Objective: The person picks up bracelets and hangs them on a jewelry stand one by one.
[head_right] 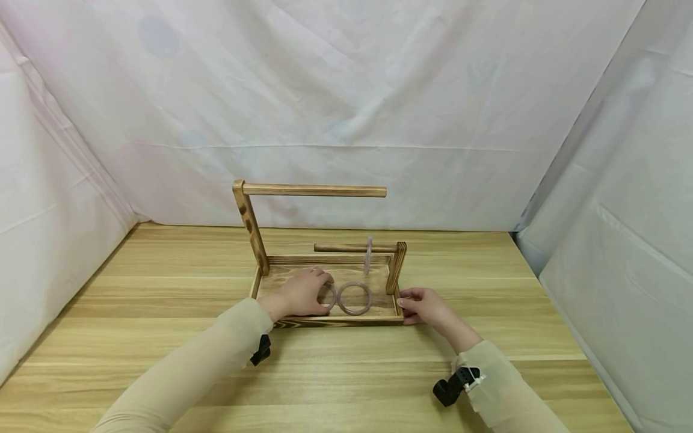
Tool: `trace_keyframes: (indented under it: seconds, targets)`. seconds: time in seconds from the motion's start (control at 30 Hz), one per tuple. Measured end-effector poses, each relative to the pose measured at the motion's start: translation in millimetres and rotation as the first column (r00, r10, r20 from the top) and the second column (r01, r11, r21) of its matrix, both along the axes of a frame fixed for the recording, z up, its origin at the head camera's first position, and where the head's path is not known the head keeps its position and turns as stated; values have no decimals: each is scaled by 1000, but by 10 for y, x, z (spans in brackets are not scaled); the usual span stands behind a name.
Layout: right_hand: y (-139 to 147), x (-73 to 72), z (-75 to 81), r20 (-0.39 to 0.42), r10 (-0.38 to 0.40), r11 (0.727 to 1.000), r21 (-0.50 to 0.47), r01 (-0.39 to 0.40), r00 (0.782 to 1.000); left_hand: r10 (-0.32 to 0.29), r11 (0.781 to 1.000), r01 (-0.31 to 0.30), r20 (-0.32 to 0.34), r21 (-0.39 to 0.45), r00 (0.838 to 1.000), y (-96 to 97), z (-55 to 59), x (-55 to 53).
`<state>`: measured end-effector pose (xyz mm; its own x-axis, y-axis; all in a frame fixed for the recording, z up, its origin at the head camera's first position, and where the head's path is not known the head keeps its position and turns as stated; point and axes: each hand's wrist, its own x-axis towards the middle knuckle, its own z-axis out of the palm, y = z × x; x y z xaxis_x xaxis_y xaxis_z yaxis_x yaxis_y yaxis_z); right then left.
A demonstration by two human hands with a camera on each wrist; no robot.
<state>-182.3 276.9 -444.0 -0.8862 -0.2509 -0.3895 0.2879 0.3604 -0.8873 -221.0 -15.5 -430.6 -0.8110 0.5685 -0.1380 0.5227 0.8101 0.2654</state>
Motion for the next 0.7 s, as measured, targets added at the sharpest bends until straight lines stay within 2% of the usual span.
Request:
trace_keyframes:
  seconds: [0.27, 0.5, 0.7]
  targets:
    - [1, 1, -4, 2, -3, 1000, -3, 3, 1000, 37, 994, -40, 39, 105, 999, -38, 35, -3]
    - [0, 0, 1, 6, -4, 1000, 5, 4, 1000, 59, 983, -63, 31, 170, 998, -78, 78, -25]
    - [-7, -1, 13, 8, -3, 1000, 12, 3, 1000, 81, 974, -89, 50, 208, 995, -107, 98, -50]
